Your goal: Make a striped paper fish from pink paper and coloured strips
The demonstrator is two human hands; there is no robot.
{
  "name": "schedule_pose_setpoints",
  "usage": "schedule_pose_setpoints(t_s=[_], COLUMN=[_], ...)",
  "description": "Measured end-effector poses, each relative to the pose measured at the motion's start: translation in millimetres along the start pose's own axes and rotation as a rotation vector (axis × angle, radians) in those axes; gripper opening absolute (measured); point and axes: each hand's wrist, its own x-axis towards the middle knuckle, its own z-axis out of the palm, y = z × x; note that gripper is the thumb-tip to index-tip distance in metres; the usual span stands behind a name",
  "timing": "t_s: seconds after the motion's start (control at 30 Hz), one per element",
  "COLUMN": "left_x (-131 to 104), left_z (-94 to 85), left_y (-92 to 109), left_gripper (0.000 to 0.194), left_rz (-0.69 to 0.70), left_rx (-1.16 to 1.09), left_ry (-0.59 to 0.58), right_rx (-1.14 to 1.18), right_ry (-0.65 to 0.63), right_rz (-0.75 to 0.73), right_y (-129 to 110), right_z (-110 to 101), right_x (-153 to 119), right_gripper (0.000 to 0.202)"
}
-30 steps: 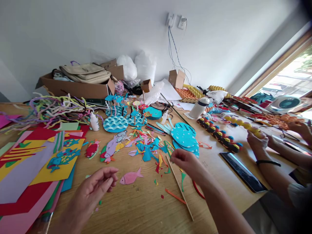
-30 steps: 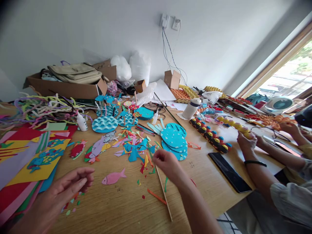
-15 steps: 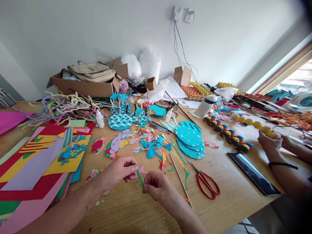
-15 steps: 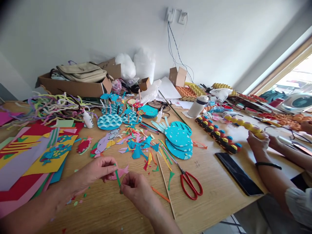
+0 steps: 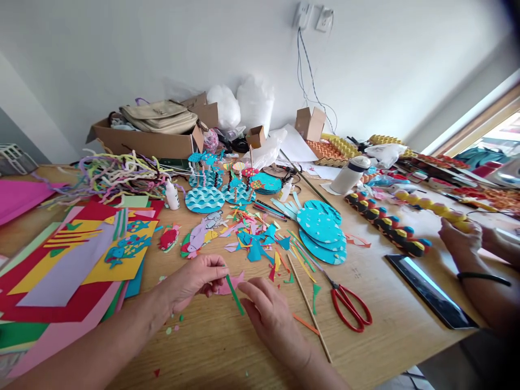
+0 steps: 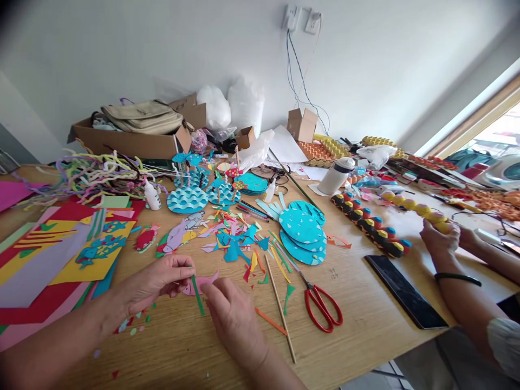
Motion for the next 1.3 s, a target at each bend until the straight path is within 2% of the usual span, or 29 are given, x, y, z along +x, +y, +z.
schedule_pose_setpoints(t_s=[0.07, 0.17, 0.3, 0.53, 0.77, 0.97, 1.3], left_x=[0.2, 0.3, 3.0, 18.8, 33.9, 36.2, 34.7], left_z=[2.3, 5.3, 3.7, -10.3, -18.0, -19.2, -19.6], left_y=[0.8, -0.2, -7.5, -26.1, -38.6, -39.3, -37.7], left_gripper=[0.033, 0.033, 0.031, 0.025, 0.010, 0.012, 0.011], left_rz=[-0.010, -0.022, -0.013, 0.053, 0.183, 0.211, 0.286], left_rx=[0.009, 0.039, 0.114, 0.329, 0.543, 0.685, 0.866], left_ry=[-0.007, -0.003, 0.011, 0.027, 0.132, 0.146, 0.182], right_rx=[-0.082, -0.111, -0.093, -0.129, -0.174, -0.213, -0.196], right_ry=[0.004, 0.030, 0.015, -0.064, -0.140, -0.198, -0.199], right_rz=[-0.100, -0.141, -0.133, -0.061, -0.040, -0.032, -0.022], right_y=[-4.3, -9.2, -11.1, -12.2, -11.5, -11.7, -9.4], right_z=[-0.1, 0.2, 4.0, 20.2, 31.5, 37.8, 41.9], right_x=[4.3, 9.5, 9.3, 2.8, 2.3, 1.3, -1.3], right_gripper=[0.025, 0.022, 0.024, 0.024, 0.021, 0.020, 0.019])
